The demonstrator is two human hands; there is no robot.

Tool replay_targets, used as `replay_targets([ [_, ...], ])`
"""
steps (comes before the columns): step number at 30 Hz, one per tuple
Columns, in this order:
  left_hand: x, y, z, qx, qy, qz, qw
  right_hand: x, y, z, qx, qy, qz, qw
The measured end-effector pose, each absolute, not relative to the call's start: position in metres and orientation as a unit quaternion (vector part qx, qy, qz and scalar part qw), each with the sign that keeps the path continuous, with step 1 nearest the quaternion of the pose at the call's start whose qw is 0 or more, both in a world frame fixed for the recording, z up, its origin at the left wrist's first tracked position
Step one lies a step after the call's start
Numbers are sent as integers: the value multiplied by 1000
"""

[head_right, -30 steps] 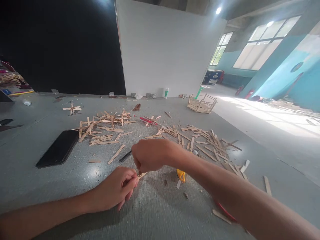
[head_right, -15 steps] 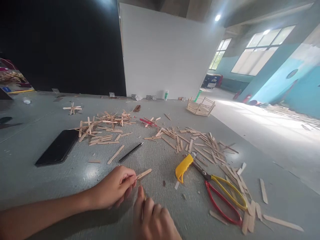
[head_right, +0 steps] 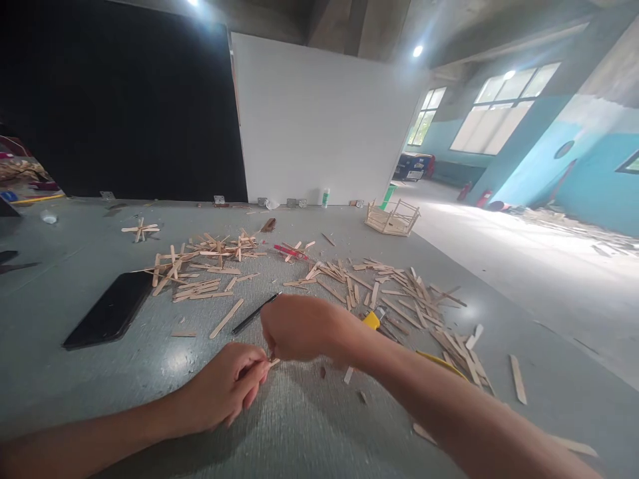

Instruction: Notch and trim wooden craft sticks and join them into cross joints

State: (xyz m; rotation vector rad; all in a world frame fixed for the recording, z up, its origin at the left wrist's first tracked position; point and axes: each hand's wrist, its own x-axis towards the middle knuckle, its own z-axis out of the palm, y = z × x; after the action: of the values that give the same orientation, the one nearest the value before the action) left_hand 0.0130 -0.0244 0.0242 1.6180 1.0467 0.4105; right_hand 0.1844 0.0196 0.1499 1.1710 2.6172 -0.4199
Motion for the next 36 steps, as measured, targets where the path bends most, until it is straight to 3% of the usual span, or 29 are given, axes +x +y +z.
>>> replay_targets([
  [4,12,-23,20,681,450,168,552,170,37,155,361,902,-146,185],
  [7,13,-23,20,678,455,167,552,170,22,157,360,910,-104,178],
  [12,15,-23,27,659,462,163,570,176,-38,137,371,923,9,102],
  [16,17,-23,27,643,472,164,580,181,-83,81,409,909,56,54],
  [18,18,-23,25,643,473,166,579,186,-98,51,444,879,165,-43],
  [20,18,-24,23,647,472,171,574,193,-105,34,458,863,206,-63],
  [23,17,-25,21,656,468,179,565,199,-92,47,448,882,143,-19],
  [25,16,-25,20,664,464,183,557,200,-70,75,426,900,22,94],
  [26,15,-26,19,670,461,183,552,200,-57,90,414,903,8,112],
  [31,14,-26,19,687,461,183,531,189,-1,146,381,918,-33,104],
  [36,16,-25,21,682,470,182,529,179,-14,142,379,923,-36,60],
])
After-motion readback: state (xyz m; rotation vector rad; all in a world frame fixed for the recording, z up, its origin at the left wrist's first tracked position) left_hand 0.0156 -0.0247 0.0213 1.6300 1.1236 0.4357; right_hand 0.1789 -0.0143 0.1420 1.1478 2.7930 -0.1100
